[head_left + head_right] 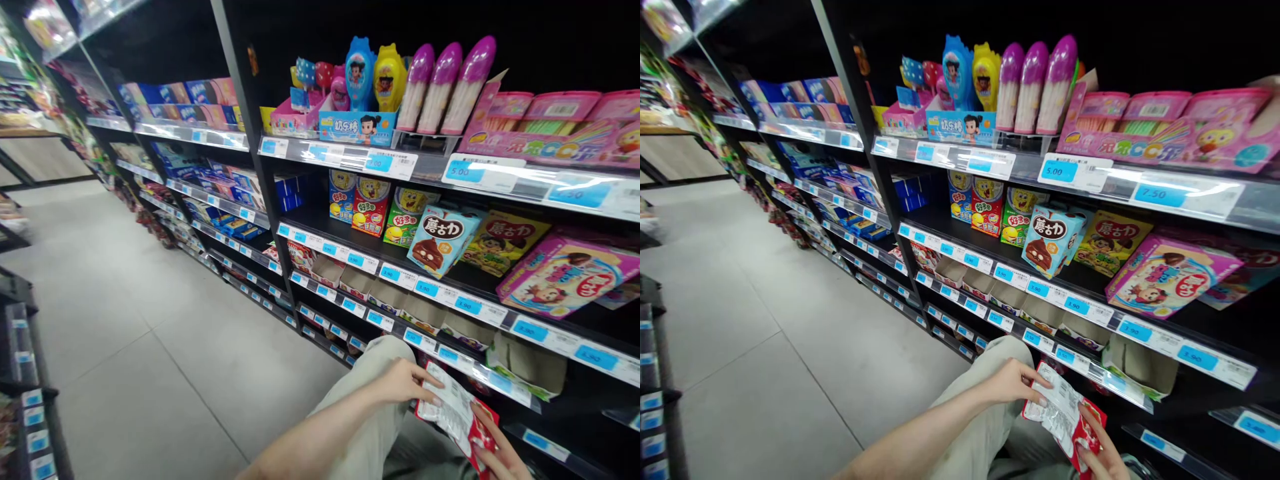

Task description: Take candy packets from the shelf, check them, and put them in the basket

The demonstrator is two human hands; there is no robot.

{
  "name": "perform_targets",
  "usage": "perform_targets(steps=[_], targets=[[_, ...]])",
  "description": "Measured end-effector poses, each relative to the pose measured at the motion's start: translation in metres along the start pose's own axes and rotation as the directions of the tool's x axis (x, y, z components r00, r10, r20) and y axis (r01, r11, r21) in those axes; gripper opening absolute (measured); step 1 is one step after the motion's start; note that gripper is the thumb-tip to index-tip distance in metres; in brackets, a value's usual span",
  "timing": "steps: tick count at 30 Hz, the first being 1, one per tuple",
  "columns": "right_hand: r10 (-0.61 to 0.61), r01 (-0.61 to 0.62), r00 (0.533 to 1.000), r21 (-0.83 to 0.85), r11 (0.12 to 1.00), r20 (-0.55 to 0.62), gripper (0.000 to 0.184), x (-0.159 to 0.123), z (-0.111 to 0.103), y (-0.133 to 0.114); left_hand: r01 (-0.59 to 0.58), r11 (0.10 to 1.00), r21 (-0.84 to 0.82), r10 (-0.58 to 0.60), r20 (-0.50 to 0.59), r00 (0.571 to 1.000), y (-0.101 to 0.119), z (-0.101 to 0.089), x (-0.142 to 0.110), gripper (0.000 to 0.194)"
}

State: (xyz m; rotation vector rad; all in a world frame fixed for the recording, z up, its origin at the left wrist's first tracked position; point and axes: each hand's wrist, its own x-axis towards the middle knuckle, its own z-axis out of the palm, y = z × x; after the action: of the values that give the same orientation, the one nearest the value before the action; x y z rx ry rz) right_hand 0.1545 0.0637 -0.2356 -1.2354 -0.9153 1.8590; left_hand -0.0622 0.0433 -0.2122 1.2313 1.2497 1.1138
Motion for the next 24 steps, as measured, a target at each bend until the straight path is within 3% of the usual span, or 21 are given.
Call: perform_targets(steps=[7,11,15,18,21,24], targets=[[-0.233,0.229,0.963,-0.046,0.972,-0.138,0.048,0.003,0.025,0.005,0.041,0.991,-0.126,-0.045,-0.029,0.999,-0.014,-0.002,0.007,0.051],[-0.410,0.359,0.900,-0.285,0.889,-0.145,0.044,0.007,0.026,0.009,0.051,0.961,-0.271,-0.043,0.035,0.998,-0.016,-0.003,0.010,0.054],[-0.600,0.402,0.796,-0.673,0.621,-0.078,0.039,0.006,0.017,0.007,0.024,0.961,-0.274,-0.024,0.005,1.000,-0.014,-0.001,0.010,0.049],[-0.664,0.383,0.747,-0.839,0.387,0.034,0.036,0.001,0.012,0.001,-0.001,0.983,-0.183,-0.002,-0.017,1.000,-0.015,0.002,0.008,0.040],[-0.641,0.381,0.761,-0.868,0.319,0.099,0.035,-0.003,0.008,-0.003,-0.053,0.997,-0.060,0.051,-0.024,0.998,-0.017,0.003,0.006,0.031],[-0.562,0.365,0.823,-0.833,0.416,0.080,0.033,-0.004,0.006,-0.004,-0.100,0.990,0.096,0.105,-0.051,0.993,-0.015,0.004,0.003,0.025]])
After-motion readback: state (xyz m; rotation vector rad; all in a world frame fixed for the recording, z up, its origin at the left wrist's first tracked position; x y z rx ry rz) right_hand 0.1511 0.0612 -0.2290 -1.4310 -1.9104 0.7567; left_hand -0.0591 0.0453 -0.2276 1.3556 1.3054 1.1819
